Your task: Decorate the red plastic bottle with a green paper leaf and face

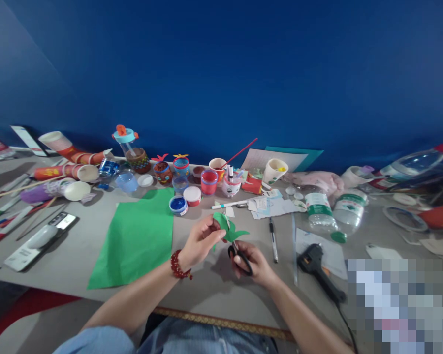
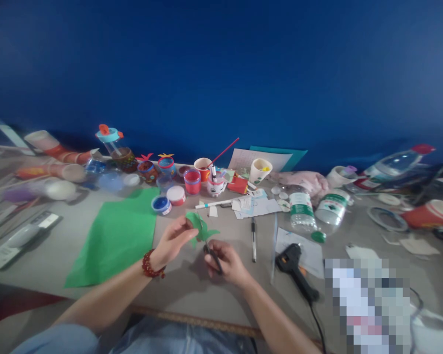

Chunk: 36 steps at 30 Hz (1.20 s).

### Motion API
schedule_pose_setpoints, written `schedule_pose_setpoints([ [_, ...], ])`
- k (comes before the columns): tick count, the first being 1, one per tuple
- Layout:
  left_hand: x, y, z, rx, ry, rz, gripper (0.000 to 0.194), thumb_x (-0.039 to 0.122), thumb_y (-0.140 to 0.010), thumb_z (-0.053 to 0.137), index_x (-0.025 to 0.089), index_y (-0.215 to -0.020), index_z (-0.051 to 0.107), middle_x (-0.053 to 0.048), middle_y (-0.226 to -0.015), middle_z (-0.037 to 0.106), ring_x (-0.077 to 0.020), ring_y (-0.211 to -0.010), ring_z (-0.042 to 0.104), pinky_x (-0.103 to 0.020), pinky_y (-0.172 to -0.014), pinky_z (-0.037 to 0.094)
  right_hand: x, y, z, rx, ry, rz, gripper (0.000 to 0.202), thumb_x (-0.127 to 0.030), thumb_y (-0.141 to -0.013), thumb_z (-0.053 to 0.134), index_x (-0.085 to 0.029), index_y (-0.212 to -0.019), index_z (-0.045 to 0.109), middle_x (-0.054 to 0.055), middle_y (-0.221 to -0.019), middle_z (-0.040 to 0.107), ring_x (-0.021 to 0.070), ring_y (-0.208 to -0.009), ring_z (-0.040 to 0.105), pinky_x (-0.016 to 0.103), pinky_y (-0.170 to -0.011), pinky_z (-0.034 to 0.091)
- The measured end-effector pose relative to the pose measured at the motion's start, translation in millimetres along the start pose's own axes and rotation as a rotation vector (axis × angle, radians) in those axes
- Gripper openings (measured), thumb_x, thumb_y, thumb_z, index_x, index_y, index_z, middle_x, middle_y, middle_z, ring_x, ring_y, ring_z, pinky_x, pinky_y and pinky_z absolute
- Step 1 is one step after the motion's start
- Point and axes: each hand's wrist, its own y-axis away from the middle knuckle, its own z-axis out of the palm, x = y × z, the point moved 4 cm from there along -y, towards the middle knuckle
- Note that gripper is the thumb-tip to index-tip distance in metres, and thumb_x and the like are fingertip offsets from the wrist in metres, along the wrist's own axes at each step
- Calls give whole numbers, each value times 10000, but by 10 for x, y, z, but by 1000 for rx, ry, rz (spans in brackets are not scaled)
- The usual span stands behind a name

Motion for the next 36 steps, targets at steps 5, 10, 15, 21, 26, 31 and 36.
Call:
schedule_pose_setpoints([
  [5, 27, -11, 6, -9, 1, 14, 207, 335, -810, 657, 163, -744, 562, 14, -657, 561, -112, -603, 522, -226, -564, 392, -21, -2, -6, 13, 30, -8, 515, -673, -760, 627, -195, -697, 447, -40, -513, 519, 76, -400, 435, 206, -437, 309],
  [10, 11, -5, -7, -6, -17, 17, 218, 345, -817, 649, 165, -726, 564, 20, -649, 551, -107, -596, 489, -227, -570, 384, -3, -3, -16, 16, 33, -4, 512, -668, -758, 633, -197, -699, 440, -40, -514, 521, 74, -400, 434, 204, -434, 297],
  [15, -86, -13, -70, 82, -34, 34, 235, 370, -873, 589, 166, -759, 612, 11, -698, 564, -114, -658, 491, -234, -632, 406, 18, -14, -12, 6, 29, 0, 505, -662, -768, 627, -202, -704, 432, -42, -493, 522, 81, -409, 442, 206, -438, 296],
  [21, -95, -29, -66, 66, -59, 73, 236, 365, -883, 586, 162, -767, 621, 7, -701, 560, -121, -674, 497, -237, -642, 412, 4, -6, 14, 0, 25, 10, 513, -676, -762, 622, -202, -701, 435, -38, -491, 531, 82, -415, 445, 206, -439, 298],
  [26, -69, -22, -52, 60, -108, 66, 269, 371, -883, 581, 164, -711, 567, 25, -646, 482, -108, -613, 420, -228, -577, 358, 7, -5, 9, 13, 12, 7, 519, -683, -745, 636, -203, -705, 444, -36, -498, 536, 89, -409, 464, 210, -435, 316],
  [31, -67, -20, -37, 46, -114, 59, 268, 380, -882, 577, 164, -725, 568, 28, -646, 468, -106, -607, 400, -230, -570, 342, 21, -3, 2, 7, -3, 5, 525, -682, -742, 642, -196, -699, 446, -34, -492, 538, 86, -401, 467, 205, -431, 310],
  [36, -77, -17, -48, 30, -120, 65, 258, 372, -895, 559, 162, -746, 579, 25, -663, 469, -108, -624, 390, -233, -589, 343, 21, -2, 3, -1, -35, 3, 514, -659, -747, 657, -195, -701, 440, -37, -514, 529, 81, -400, 461, 201, -426, 305],
])
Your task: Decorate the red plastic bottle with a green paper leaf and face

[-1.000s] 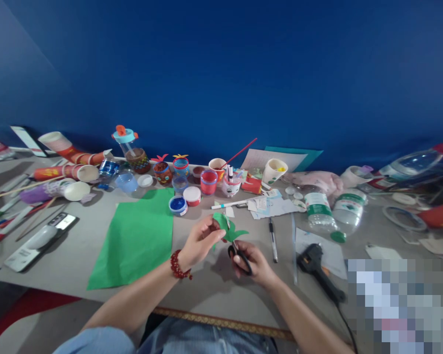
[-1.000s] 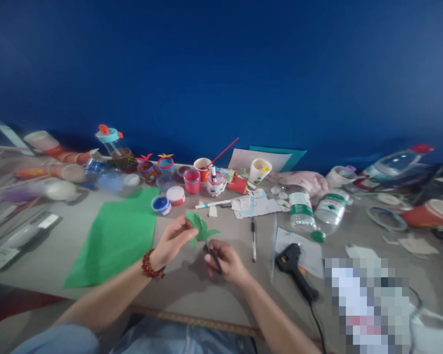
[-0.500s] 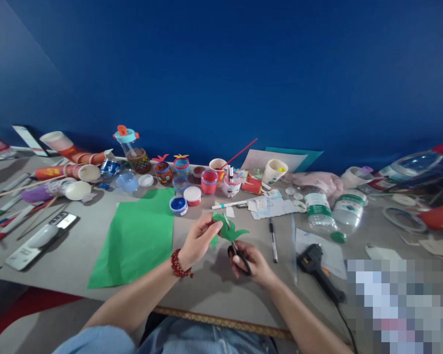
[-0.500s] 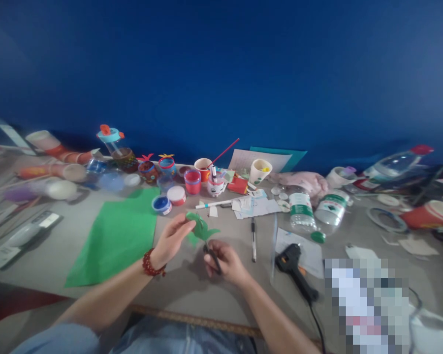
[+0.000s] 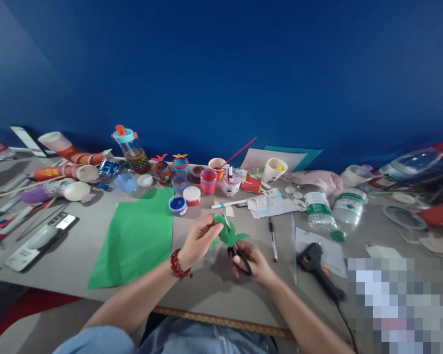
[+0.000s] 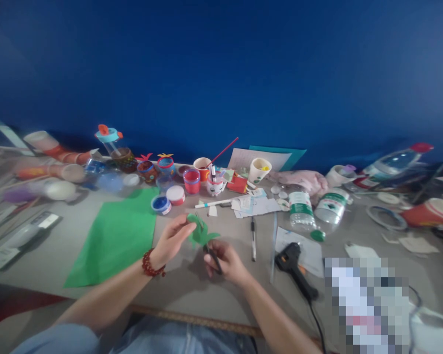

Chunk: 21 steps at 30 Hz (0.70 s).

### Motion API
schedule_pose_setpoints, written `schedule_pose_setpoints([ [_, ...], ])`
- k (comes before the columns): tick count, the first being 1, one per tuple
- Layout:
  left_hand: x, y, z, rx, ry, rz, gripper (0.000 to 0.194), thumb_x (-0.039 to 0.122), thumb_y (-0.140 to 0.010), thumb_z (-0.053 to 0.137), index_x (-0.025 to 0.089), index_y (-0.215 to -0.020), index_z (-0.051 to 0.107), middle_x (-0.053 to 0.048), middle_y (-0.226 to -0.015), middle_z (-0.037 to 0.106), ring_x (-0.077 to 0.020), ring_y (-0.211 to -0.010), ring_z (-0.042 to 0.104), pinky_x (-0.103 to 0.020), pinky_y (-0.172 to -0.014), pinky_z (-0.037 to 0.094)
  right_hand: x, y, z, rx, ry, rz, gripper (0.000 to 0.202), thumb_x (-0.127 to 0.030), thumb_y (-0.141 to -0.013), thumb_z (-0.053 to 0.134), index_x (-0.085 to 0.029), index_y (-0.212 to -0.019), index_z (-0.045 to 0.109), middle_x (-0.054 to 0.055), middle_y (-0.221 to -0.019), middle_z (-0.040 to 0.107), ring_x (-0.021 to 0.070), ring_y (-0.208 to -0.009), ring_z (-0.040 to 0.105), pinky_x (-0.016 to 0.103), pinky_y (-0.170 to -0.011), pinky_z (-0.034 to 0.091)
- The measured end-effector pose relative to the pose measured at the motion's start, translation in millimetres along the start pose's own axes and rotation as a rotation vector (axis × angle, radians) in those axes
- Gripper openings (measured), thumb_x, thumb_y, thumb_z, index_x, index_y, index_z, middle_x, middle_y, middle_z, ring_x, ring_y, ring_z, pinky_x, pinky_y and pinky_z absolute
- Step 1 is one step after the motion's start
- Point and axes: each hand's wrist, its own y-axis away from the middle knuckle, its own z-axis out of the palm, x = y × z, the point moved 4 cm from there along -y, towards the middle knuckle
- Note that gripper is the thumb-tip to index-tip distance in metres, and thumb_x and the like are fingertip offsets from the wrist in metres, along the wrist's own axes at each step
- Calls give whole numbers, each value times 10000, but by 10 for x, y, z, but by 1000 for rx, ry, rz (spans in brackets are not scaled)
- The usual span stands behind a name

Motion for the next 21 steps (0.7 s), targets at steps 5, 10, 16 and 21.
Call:
schedule_pose_setpoints([
  [5, 10, -6, -11, -22, -14, -15, 280, 396, -896, 550, 157, -757, 585, 22, -675, 478, -110, -632, 399, -233, -599, 346, 1, 3, -6, 2, 8, 11, 514, -658, -744, 660, -194, -697, 445, -48, -514, 494, 81, -403, 458, 199, -420, 292],
  [10, 2, -13, -24, -29, -22, -14, 285, 388, -894, 553, 158, -726, 556, 24, -650, 424, -106, -612, 350, -231, -564, 312, 25, 6, -21, -12, 18, 9, 496, -642, -762, 652, -193, -705, 450, -39, -517, 525, 77, -404, 448, 199, -423, 289],
  [16, 16, -20, -33, -68, -39, -29, 307, 411, -890, 549, 160, -712, 536, 29, -624, 380, -101, -585, 326, -227, -525, 284, 33, 14, -38, -15, 9, 44, 522, -672, -715, 675, -193, -687, 467, -39, -482, 520, 86, -392, 454, 203, -417, 287],
  [21, 36, -19, -27, -101, -56, -35, 310, 405, -895, 543, 154, -713, 551, 19, -620, 398, -105, -584, 342, -233, -513, 278, 37, 23, -45, -15, 2, 58, 530, -681, -713, 669, -180, -680, 497, -38, -469, 519, 86, -398, 456, 201, -421, 285],
])
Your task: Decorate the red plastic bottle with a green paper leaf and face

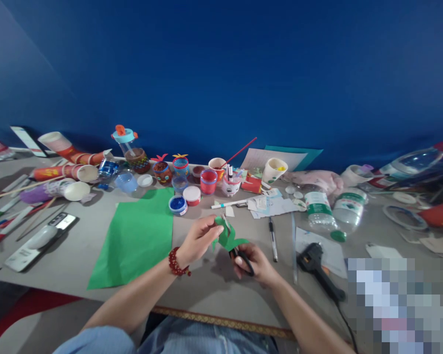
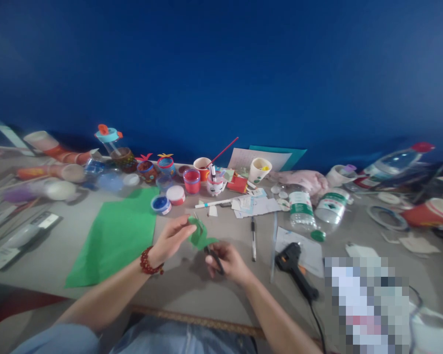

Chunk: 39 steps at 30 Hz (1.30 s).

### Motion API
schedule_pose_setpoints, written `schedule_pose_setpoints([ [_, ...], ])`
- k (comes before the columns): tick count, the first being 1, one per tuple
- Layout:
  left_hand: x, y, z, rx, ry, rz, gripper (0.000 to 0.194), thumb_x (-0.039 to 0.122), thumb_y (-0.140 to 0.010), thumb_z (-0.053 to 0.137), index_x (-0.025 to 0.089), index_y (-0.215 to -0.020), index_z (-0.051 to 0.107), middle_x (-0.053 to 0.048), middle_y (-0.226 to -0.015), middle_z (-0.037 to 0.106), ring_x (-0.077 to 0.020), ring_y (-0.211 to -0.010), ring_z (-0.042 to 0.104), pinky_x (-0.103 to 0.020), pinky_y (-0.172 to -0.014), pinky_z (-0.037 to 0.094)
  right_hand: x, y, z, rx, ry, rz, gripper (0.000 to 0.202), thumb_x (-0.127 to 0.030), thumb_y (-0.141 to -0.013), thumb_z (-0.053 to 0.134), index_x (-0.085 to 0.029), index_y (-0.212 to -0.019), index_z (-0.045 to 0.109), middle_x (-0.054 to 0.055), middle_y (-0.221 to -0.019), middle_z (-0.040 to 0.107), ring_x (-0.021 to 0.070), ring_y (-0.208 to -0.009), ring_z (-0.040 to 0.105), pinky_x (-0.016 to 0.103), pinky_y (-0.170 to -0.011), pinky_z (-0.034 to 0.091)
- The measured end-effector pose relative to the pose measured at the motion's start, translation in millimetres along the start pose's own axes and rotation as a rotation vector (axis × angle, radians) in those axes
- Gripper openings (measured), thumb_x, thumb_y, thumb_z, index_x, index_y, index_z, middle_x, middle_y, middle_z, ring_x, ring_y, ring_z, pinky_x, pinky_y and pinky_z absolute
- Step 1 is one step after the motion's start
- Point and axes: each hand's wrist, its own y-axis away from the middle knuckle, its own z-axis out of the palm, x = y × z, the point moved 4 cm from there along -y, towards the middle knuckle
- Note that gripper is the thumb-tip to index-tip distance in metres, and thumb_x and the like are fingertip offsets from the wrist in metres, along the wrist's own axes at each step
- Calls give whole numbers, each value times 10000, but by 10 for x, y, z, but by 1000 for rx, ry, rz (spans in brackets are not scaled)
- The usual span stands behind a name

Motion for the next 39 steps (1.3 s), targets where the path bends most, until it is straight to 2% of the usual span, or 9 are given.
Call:
schedule_pose_setpoints([
  [19, -28, -1, -16, 63, 62, -19, 329, 414, -859, 586, 168, -657, 500, 36, -600, 390, -98, -566, 330, -241, -534, 275, -43, 5, 6, -10, 62, -30, 510, -668, -761, 627, -185, -679, 486, -33, -485, 517, 88, -411, 432, 212, -436, 282],
  [39, -13, -8, -9, -11, -13, 50, 294, 348, -907, 518, 161, -683, 484, 28, -633, 407, -103, -602, 351, -244, -568, 294, -85, 9, 18, -21, 38, -65, 491, -641, -769, 640, -175, -738, 491, -28, -508, 534, 87, -404, 462, 195, -419, 301],
])
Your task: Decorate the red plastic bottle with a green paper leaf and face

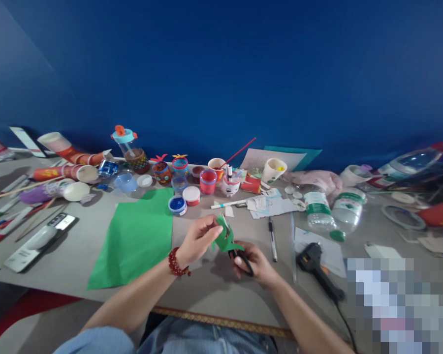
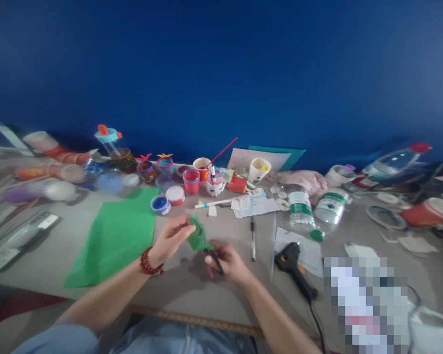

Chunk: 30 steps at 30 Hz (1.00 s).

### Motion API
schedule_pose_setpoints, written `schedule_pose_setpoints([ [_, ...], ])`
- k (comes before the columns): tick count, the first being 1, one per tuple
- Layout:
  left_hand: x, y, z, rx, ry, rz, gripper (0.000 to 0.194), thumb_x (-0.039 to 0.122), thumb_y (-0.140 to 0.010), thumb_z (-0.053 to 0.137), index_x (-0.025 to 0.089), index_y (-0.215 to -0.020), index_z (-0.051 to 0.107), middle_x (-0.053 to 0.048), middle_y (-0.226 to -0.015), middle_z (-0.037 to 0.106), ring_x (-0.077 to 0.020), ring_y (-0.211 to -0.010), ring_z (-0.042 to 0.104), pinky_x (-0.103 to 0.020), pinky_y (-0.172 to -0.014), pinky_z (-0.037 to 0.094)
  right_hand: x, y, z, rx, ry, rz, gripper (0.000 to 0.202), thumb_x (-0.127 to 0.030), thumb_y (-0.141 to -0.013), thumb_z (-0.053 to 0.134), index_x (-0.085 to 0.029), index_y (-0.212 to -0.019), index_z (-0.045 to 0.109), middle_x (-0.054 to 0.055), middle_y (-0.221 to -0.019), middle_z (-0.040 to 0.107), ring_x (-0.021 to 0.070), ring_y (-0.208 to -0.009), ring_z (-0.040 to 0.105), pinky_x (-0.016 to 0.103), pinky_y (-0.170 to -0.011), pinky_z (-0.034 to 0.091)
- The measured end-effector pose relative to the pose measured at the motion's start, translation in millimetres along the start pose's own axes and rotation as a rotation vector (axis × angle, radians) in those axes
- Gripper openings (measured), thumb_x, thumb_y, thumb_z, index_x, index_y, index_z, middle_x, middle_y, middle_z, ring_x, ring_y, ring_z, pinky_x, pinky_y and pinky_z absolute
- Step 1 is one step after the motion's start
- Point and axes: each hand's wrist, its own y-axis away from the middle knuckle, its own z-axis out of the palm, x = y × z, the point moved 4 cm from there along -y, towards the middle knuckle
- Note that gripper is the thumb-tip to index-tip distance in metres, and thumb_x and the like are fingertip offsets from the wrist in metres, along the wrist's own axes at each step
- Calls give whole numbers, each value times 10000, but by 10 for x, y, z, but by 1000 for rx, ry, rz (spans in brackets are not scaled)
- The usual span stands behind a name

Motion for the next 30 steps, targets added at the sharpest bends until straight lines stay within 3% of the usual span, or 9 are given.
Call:
schedule_pose_setpoints([
  [30, 25, 9, -9, 44, -30, -42, 344, 376, -910, 492, 187, -639, 398, 47, -609, 311, -106, -583, 283, -248, -545, 248, 6, -1, -25, -8, 50, 77, 561, -723, -706, 640, -203, -681, 430, -40, -468, 529, 81, -392, 425, 197, -409, 243],
])
